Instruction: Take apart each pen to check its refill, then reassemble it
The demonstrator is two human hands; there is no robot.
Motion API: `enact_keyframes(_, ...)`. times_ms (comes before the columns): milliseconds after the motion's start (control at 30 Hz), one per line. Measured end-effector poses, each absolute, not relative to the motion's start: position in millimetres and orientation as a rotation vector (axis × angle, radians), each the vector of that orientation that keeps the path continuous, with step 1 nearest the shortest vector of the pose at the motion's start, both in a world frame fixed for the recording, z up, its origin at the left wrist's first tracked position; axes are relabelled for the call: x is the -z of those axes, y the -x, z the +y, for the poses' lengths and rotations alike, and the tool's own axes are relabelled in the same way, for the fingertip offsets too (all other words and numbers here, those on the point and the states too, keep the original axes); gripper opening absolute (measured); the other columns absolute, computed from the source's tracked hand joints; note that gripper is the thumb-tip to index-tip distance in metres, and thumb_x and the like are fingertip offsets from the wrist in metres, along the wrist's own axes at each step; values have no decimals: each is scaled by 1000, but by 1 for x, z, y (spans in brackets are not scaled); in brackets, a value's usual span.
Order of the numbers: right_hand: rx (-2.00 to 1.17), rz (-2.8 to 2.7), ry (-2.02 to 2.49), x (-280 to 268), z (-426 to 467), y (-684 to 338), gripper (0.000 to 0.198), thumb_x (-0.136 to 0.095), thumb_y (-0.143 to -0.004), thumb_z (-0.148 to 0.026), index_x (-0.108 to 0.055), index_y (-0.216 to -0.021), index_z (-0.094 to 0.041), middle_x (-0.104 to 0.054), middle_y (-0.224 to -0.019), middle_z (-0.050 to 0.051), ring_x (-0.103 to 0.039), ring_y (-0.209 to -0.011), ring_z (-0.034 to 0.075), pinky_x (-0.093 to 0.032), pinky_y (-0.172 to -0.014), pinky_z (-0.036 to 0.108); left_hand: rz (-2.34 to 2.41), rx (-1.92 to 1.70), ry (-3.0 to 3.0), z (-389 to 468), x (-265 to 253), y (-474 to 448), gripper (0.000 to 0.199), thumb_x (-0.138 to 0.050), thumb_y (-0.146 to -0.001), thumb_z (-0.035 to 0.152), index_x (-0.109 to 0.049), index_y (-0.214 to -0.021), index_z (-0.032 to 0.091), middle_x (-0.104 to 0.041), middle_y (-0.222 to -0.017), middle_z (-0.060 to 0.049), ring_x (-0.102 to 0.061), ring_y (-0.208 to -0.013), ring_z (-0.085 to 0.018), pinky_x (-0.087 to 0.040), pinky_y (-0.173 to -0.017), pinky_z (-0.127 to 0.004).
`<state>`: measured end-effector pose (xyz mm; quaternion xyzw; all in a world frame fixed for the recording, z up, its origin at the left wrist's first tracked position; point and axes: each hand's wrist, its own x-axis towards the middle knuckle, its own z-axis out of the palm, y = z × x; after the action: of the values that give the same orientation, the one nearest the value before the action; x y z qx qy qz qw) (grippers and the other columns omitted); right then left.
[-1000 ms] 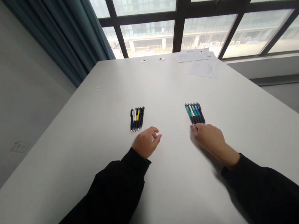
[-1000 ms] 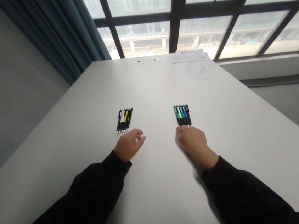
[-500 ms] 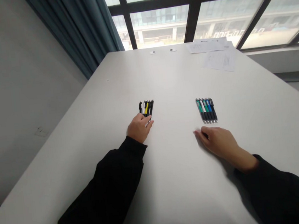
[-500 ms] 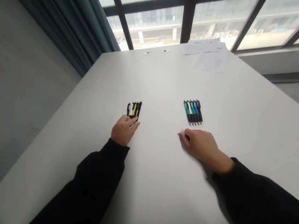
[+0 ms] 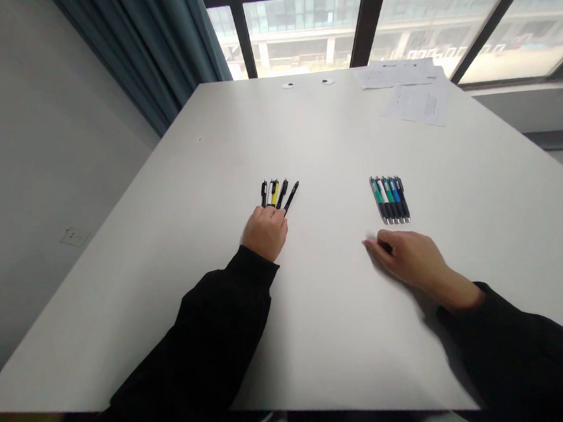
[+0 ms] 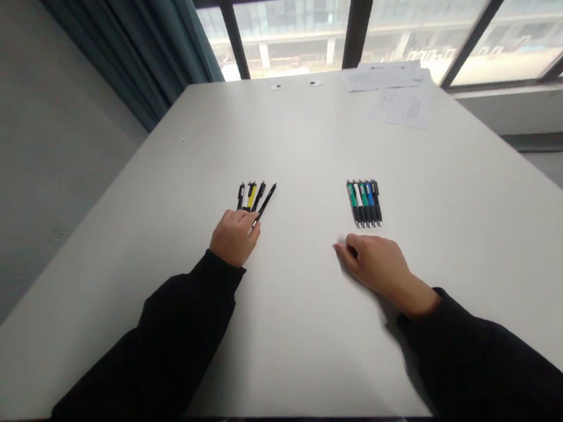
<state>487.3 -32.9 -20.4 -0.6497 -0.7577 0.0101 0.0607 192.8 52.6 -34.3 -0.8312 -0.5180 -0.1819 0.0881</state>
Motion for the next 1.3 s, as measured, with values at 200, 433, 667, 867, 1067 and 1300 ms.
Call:
enact_keyframes(200,-56,-2314,1899,21,-33,-488,44,-47,-96,-52,-52,-65,-21,-63,-61,3,-52,-54,16,-19,-54,29,-1605,514,2479,55,37,-192,19,-59,-90,25,-73,-90,11,-69,-86,-14,-58,-84,-29,-47,-78,-40)
enact_keyframes(433,-401,-2053,1757,19,-33,-486,32,-54,-94,-52,-62,-97,-21,-68,-71,3,-57,-58,17,-38,-57,29,-1599,1146,2664,38,31,-200,13,-63,-87,20,-74,-92,15,-71,-77,-5,-60,-66,-16,-50,-68,-29)
enact_keyframes(667,-830,-1648,1457,21,-36,-485,35,-53,-96,-43,-58,-124,-21,-72,-94,7,-61,-62,15,-50,-58,30,-1553,1526,3048,4,19,-207,12,-65,-87,24,-75,-88,17,-73,-82,-4,-63,-68,-12,-52,-67,-24)
enact_keyframes(867,-935,-1443,1360,27,-35,-485,20,-68,-88,-37,-64,-97,-20,-65,-73,1,-60,-60,14,-51,-52,27,-2015,1830,3112,10,26,-202,20,-75,-79,33,-72,-88,15,-73,-82,-6,-67,-74,-15,-55,-69,-28)
enact_keyframes(1067,-1032,-1411,1336,29,-35,-486,19,-72,-84,-36,-66,-93,-20,-65,-73,1,-60,-61,14,-49,-48,25,-2393,2262,2963,17,31,-201,33,-86,-63,30,-70,-86,13,-74,-82,-7,-71,-77,-17,-59,-77,-33)
enact_keyframes(1300,-1037,-1368,1348,27,-36,-486,21,-71,-85,-37,-66,-95,-19,-65,-68,0,-55,-54,12,-46,-46,24,-2400,2417,2883,16,27,-201,32,-87,-64,30,-72,-87,11,-76,-85,-9,-73,-79,-19,-59,-79,-35)
